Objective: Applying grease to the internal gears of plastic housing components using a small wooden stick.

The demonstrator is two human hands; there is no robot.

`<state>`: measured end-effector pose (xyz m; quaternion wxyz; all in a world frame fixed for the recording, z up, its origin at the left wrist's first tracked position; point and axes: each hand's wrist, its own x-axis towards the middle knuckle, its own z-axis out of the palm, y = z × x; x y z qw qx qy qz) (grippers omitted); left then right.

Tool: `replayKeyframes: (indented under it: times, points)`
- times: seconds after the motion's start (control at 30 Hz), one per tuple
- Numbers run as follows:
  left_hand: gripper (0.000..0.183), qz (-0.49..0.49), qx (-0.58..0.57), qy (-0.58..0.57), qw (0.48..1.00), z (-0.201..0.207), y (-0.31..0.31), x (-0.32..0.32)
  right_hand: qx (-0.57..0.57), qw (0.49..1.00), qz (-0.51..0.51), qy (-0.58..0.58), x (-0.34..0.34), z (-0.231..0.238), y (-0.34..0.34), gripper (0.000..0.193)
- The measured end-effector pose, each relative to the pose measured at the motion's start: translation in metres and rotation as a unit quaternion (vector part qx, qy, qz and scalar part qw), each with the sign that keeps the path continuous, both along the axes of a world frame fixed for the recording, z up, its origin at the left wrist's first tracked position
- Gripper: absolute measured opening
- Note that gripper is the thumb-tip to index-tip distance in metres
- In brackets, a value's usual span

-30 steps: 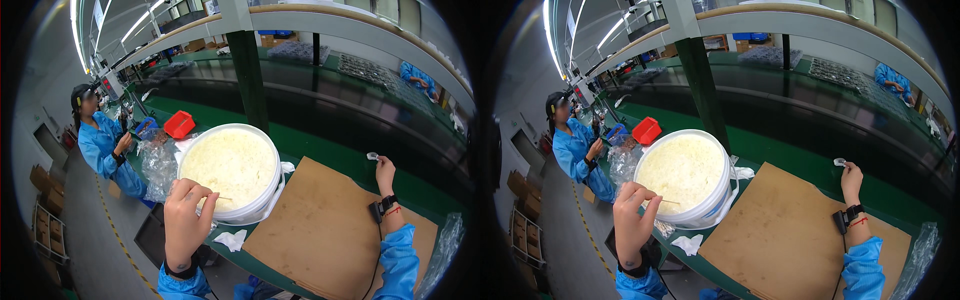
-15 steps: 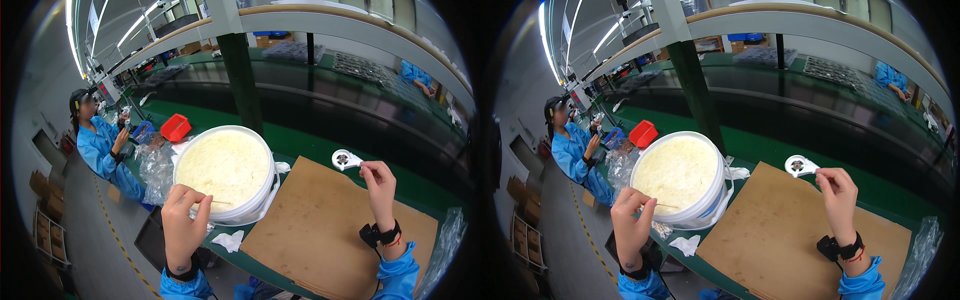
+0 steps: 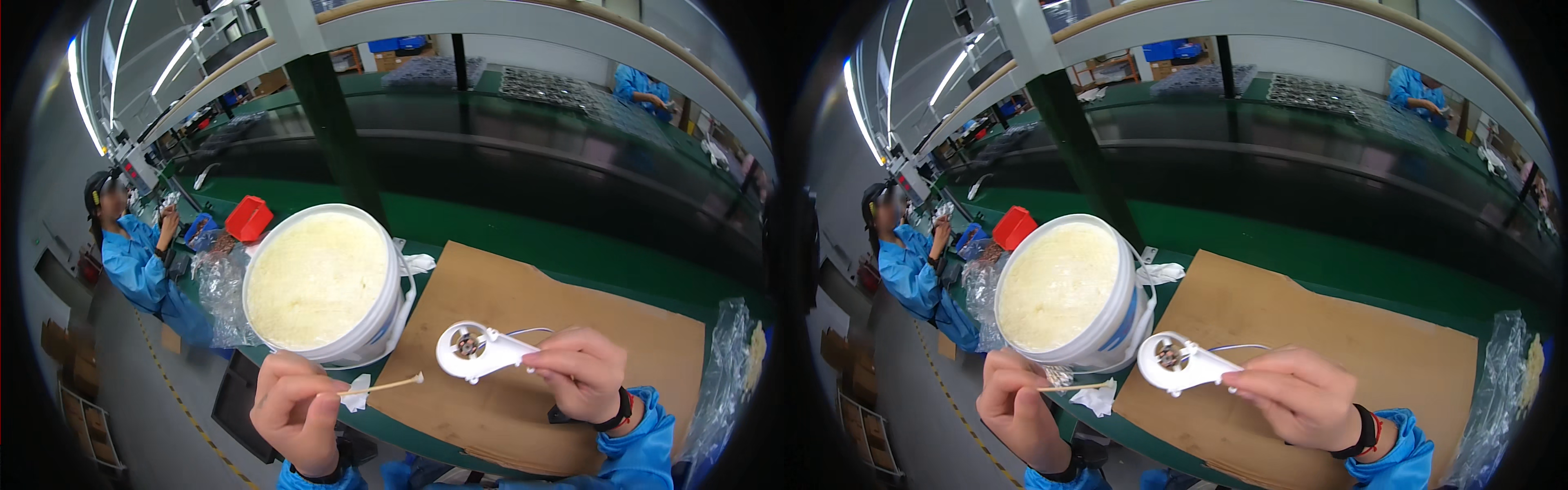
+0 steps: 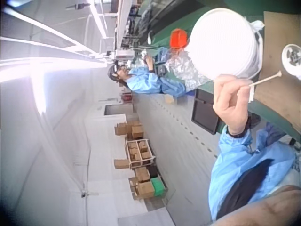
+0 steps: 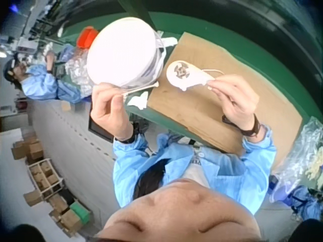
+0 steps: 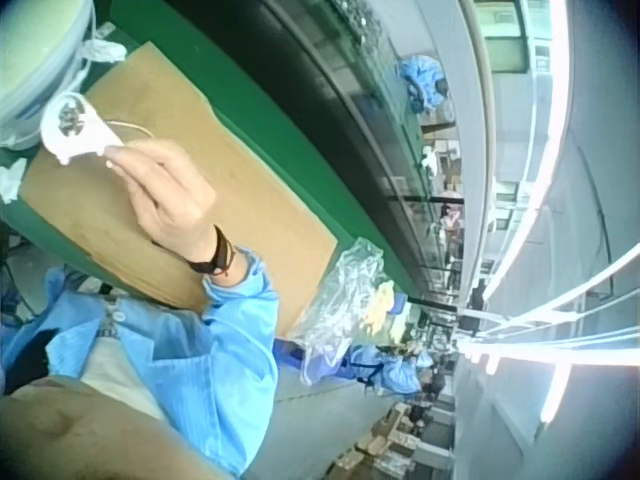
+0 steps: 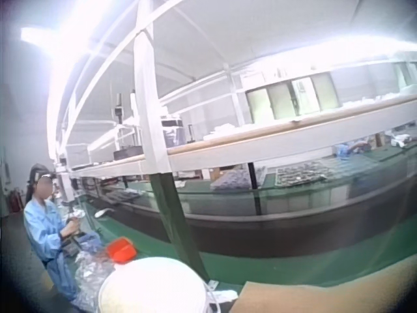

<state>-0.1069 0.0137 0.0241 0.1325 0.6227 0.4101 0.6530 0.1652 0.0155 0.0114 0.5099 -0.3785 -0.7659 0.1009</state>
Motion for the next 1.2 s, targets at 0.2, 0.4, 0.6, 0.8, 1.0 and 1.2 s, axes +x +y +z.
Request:
replayKeyframes:
  times: [0.2, 0.4, 0.6, 0.8, 1.0, 1.2]
  points:
    - [0.016, -0.019, 0.03, -0.004, 0.999, -0.007, 0.001, 0.02, 0.025, 0.999, 0.048, 0.001, 0.003, 0.001, -0.009, 0.024]
    - [0.015, -0.051, 0.039, 0.004, 0.998, -0.009, 0.003, 0.028, 0.005, 0.998, 0.053, 0.027, 0.006, 0.003, -0.016, 0.024]
    - [0.015, -0.055, 0.04, 0.015, 0.998, -0.01, 0.002, 0.032, 0.004, 0.998, 0.05, 0.039, 0.009, 0.001, -0.019, 0.023]
    - [0.015, -0.058, 0.038, 0.03, 0.997, -0.01, 0.002, 0.034, 0.003, 0.998, 0.056, 0.04, 0.012, 0.002, -0.022, 0.023]
    - [0.017, -0.056, 0.044, 0.04, 0.997, -0.011, 0.003, 0.034, -0.01, 0.996, 0.061, 0.057, 0.014, 0.004, -0.022, 0.023]
    - [0.019, -0.047, 0.07, 0.048, 0.995, -0.011, 0.004, 0.035, -0.033, 0.994, 0.064, 0.081, 0.014, 0.001, -0.022, 0.023]
